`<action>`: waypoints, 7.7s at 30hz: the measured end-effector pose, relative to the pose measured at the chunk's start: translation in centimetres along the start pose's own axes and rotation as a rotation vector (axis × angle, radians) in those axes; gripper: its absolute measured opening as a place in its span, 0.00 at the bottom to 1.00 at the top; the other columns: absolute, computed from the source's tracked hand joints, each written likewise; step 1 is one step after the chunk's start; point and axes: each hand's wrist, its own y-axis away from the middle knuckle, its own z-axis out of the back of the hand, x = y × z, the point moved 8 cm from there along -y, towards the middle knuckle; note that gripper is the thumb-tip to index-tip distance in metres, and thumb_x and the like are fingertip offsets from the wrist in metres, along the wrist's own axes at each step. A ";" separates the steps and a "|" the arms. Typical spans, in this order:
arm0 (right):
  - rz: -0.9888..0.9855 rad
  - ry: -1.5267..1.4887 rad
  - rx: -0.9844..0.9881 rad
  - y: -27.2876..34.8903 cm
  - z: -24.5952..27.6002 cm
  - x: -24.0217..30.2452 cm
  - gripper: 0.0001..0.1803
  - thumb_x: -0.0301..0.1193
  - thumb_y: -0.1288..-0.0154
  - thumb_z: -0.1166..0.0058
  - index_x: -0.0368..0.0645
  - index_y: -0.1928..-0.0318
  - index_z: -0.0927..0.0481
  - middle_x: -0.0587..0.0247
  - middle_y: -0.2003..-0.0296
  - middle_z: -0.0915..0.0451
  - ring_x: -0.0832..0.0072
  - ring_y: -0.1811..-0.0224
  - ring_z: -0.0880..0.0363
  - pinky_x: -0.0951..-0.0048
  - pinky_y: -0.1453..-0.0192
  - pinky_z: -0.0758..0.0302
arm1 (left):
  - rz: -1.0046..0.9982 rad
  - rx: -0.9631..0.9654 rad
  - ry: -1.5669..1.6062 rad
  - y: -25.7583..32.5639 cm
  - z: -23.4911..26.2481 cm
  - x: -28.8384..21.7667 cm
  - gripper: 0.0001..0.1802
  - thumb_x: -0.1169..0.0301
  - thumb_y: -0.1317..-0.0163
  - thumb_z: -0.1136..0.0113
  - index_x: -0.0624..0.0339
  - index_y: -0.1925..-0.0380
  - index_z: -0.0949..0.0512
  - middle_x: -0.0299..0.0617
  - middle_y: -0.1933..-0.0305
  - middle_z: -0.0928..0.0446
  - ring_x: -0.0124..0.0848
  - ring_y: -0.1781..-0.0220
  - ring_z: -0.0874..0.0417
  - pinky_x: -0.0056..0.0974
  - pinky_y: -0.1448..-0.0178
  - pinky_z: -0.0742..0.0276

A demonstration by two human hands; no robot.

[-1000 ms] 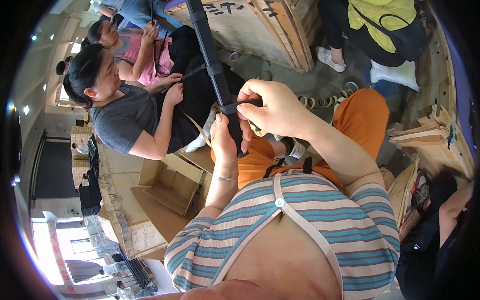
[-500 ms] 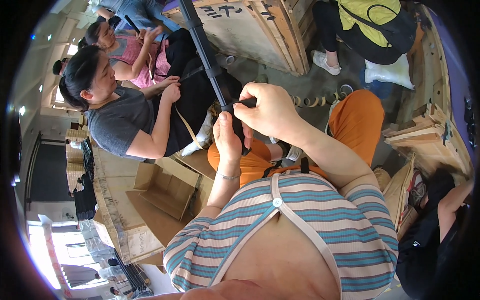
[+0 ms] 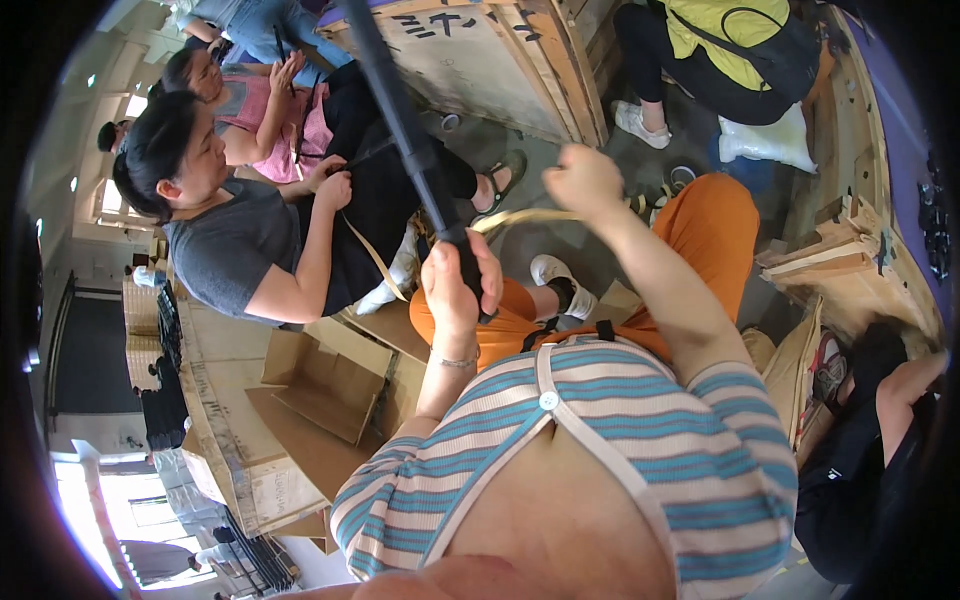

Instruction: The recorder is applying tape to secure components on long black bars while seated in a workshop.

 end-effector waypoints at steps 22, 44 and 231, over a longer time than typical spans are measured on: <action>-0.707 -1.736 0.719 1.0 -6.2 11.4 0.12 0.35 0.39 0.48 0.37 0.71 0.29 0.64 0.78 0.30 0.80 0.83 0.36 0.83 0.84 0.39 | 0.306 -0.016 0.362 -1.1 -1.6 5.0 0.29 0.47 0.33 0.70 0.64 0.68 0.33 0.42 0.90 0.36 0.28 0.95 0.40 0.31 0.92 0.43; -0.183 -1.463 0.466 -1.8 -3.2 8.5 0.10 0.31 0.38 0.51 0.40 0.59 0.32 0.66 0.69 0.30 0.76 0.74 0.29 0.76 0.70 0.33 | 0.127 -0.194 0.159 -2.9 2.5 2.0 0.27 0.52 0.30 0.75 0.63 0.54 0.33 0.38 0.90 0.37 0.27 0.94 0.40 0.29 0.89 0.41; 0.261 -1.063 0.351 2.9 4.3 6.8 0.07 0.27 0.36 0.51 0.35 0.63 0.26 0.62 0.62 0.24 0.81 0.60 0.26 0.78 0.53 0.30 | 0.254 -0.114 -0.134 -4.2 -1.1 1.1 0.11 0.67 0.45 0.35 0.63 0.73 0.23 0.26 0.85 0.32 0.14 0.86 0.37 0.23 0.82 0.44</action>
